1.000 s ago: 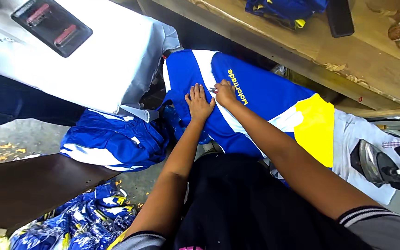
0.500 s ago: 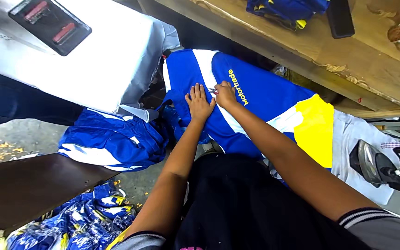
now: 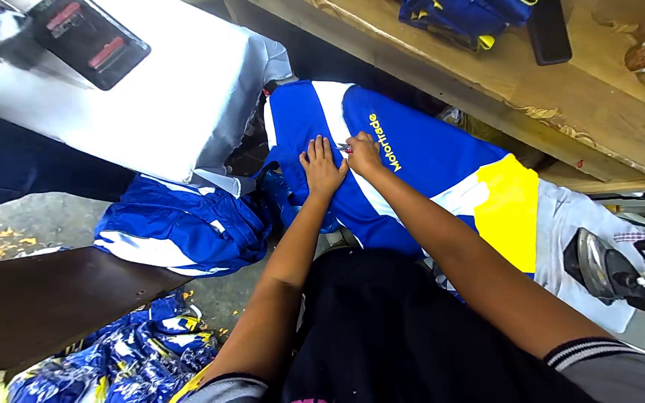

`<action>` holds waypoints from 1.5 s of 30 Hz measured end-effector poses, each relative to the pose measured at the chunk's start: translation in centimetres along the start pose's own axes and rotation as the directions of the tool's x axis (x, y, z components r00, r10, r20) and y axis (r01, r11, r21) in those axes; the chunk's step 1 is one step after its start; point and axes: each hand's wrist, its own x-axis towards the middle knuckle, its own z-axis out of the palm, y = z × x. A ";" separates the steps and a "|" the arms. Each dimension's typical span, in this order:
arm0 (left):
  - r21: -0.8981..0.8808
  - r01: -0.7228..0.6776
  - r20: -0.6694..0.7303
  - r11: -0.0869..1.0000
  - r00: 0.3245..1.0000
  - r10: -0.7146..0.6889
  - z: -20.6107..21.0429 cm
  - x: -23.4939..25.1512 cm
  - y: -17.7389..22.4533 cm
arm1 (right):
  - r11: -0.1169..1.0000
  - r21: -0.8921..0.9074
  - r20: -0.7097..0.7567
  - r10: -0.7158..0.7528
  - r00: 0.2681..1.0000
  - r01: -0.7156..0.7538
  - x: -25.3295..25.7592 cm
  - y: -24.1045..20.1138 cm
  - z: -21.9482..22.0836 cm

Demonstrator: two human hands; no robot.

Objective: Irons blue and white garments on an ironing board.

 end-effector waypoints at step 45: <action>0.011 0.013 0.033 1.000 0.999 -0.013 0.0 0.2 0.0 | 1.000 0.019 0.022 -0.023 0.999 0.023 0.2 0.1 -0.1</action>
